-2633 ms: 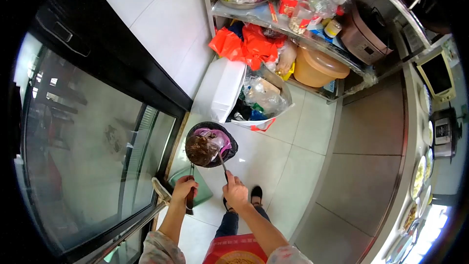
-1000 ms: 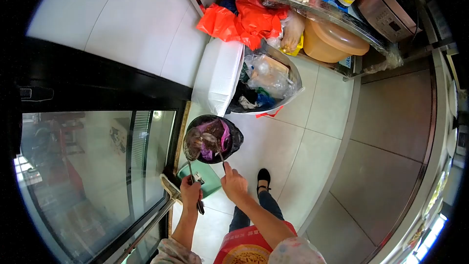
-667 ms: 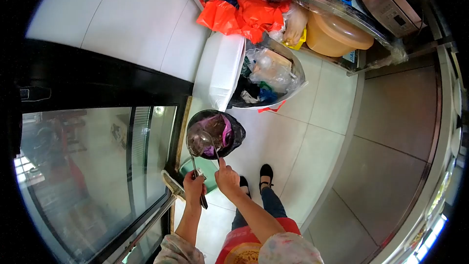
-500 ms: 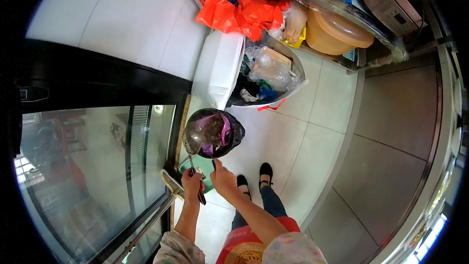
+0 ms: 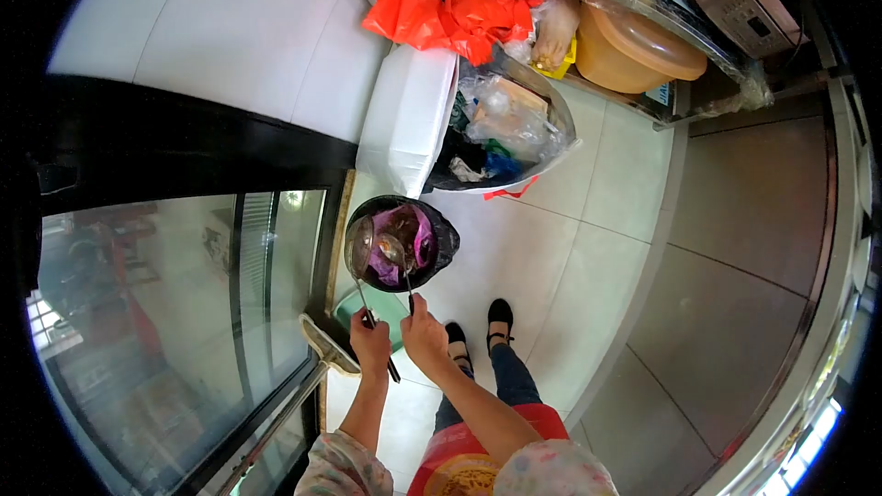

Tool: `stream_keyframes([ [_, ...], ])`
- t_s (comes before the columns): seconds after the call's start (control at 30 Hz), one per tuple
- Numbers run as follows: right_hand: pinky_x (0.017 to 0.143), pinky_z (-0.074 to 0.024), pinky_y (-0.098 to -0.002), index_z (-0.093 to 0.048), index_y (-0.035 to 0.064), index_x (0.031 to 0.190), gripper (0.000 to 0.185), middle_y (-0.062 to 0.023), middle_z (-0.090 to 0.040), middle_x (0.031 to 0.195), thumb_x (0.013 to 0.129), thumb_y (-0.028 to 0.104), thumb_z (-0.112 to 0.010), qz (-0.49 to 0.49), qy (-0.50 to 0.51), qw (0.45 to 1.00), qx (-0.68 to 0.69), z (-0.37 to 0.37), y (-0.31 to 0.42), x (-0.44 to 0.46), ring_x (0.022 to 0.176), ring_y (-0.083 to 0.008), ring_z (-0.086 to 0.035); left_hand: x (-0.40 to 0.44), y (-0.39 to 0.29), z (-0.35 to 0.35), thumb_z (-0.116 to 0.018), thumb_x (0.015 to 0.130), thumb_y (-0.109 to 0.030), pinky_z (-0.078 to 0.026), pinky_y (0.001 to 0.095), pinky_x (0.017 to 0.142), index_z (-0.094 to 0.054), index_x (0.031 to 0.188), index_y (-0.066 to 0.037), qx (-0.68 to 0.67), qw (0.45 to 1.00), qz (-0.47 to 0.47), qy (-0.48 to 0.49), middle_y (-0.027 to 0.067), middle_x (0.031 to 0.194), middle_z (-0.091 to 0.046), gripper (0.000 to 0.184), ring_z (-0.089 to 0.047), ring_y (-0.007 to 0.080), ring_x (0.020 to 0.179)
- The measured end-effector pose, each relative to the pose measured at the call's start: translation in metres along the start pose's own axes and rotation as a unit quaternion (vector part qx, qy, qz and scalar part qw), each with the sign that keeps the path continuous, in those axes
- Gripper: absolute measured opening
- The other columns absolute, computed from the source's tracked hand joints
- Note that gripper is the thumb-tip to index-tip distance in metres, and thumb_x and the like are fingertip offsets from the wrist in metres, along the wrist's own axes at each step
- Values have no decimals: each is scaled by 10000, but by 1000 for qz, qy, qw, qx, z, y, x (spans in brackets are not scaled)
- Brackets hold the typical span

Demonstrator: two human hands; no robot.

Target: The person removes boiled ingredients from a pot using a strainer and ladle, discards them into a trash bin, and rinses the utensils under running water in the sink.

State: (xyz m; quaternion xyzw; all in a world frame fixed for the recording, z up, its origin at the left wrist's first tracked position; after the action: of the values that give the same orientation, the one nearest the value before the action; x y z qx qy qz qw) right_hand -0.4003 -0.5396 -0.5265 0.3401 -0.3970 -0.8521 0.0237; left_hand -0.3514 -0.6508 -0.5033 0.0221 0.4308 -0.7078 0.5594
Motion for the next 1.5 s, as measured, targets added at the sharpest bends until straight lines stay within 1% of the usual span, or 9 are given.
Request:
stream_keyframes([
  [0.07,712,-441,-524,-365,62,1225,420,-269,-600,847,825,166,-439,-39,65,996,42,12,26,-4,746,-447,-574,2,18,-11,-528,680,-36,-471,354,690,-506,1084,74,46,993,-102,-36,200,853,-604,419,-598,301,747],
  [0.1,710,-441,-526,-366,61,1222,417,-270,-599,842,825,167,-438,-34,53,997,49,6,22,-3,740,-448,-574,2,23,-14,-536,686,-46,-437,374,791,-515,1076,69,14,998,-51,-16,227,944,-592,407,-569,354,891],
  [0.3,687,-442,-543,-372,46,1198,399,-277,-599,798,822,164,-432,-54,0,997,59,-5,11,10,710,-475,-565,2,15,-15,-525,695,-49,-435,392,769,-520,1072,53,42,996,-71,-16,226,913,-584,391,-565,368,863],
  [0.4,692,-439,-547,-368,38,1197,399,-285,-596,802,820,154,-425,-12,14,998,64,-7,16,11,713,-484,-560,1,13,-16,-526,701,-52,-436,395,763,-518,1076,47,58,994,-92,-15,224,909,-583,387,-562,371,860],
  [0.8,709,-432,-551,-368,43,1199,405,-288,-596,806,815,156,-429,-38,34,995,84,-8,24,7,745,-483,-561,-5,19,-17,-586,733,-99,-440,401,747,-501,1083,49,67,987,-141,-35,211,931,-579,390,-559,376,867],
  [0.93,709,-432,-554,-385,53,1183,385,-285,-598,804,816,161,-430,-90,2,992,88,-5,18,8,738,-480,-563,-5,23,-20,-595,740,-104,-441,389,724,-501,1086,40,51,989,-137,-28,197,917,-576,386,-560,364,841],
  [1.27,684,-430,-552,-396,75,1181,389,-289,-589,787,803,155,-441,-26,6,996,90,-12,19,10,714,-477,-559,-9,11,-14,-546,723,-43,-447,368,718,-508,1073,66,55,984,-165,-31,197,858,-580,368,-578,326,816],
  [1.37,694,-449,-531,-373,47,1220,439,-269,-607,794,812,192,-441,-76,14,996,52,0,4,16,741,-443,-584,-2,15,-9,-543,716,-36,-456,359,724,-504,1078,69,39,996,-83,-21,200,868,-591,380,-587,313,788],
  [1.5,625,-480,-496,-356,111,1282,515,-201,-586,836,794,186,-503,25,-40,999,-27,11,2,16,732,-383,-589,5,25,-3,-522,725,-30,-478,327,619,-506,1082,64,19,999,-42,-18,162,815,-595,370,-587,240,655],
])
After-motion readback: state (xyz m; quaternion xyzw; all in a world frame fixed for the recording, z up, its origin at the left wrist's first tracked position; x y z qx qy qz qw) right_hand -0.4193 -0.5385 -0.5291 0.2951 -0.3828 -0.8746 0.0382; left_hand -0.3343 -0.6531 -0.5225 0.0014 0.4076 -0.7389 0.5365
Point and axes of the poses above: each hand's wrist, its own x-axis towards the middle knuckle, its own z-axis out of the back of the hand, y = z × x, the point moved 4 cm from there along x, towards the middle knuckle
